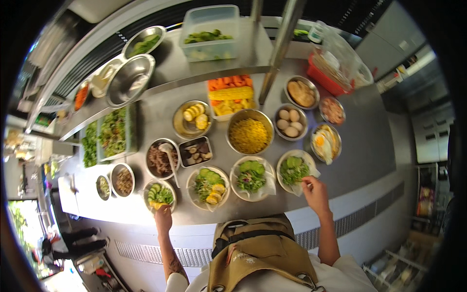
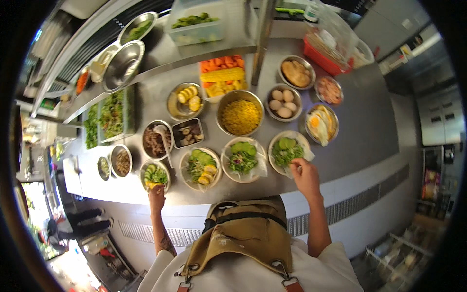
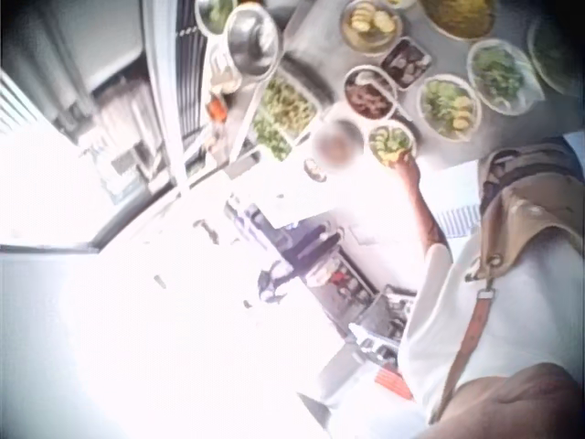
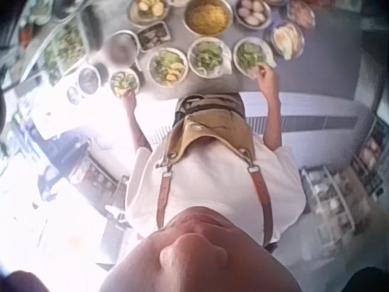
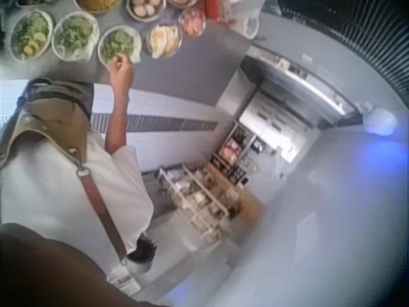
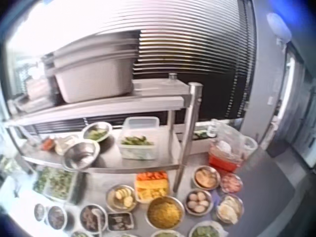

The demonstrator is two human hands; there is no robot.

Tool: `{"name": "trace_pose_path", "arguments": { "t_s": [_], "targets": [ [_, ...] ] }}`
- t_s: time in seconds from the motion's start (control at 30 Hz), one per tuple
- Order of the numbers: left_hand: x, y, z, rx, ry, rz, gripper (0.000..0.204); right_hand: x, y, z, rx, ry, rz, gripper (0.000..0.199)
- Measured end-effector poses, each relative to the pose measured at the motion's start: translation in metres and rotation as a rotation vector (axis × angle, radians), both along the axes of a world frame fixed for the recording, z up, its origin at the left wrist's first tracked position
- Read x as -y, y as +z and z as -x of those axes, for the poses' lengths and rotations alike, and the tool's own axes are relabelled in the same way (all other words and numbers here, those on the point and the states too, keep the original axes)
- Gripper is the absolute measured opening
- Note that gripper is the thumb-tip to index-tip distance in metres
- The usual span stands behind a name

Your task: The person assembles multiple salad bowls on a stainless steel counter. They add lettuce, sliced cucumbers, sliced bananas, and corn kernels to each bowl, arranging the ingredients by hand.

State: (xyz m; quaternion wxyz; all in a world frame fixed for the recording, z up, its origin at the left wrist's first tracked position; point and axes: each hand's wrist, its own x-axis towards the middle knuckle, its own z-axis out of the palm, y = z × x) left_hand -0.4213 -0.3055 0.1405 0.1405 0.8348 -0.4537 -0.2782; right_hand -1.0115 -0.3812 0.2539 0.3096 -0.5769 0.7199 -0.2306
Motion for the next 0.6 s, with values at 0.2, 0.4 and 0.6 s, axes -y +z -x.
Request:
{"name": "trace_pose_path", "arguments": {
  "t_s": [0.2, 0.4, 0.6],
  "targets": [
    [-0.013, 0.037, 0.024, 0.118, 0.135, 0.209, 0.019, 0.121, 0.029, -0.046, 0.094, 0.278, 0.333, 0.018],
    [-0.010, 0.049, 0.039, 0.019, 0.265, 0.307, 0.020, 0.257, 0.015, -0.197, 0.273, 0.575, 0.270, 0.025],
    [-0.003, 0.079, 0.080, -0.133, 0.327, 0.348, 0.020, 0.352, -0.075, -0.343, -0.364, 0.815, 0.119, 0.037]
  ]
}}
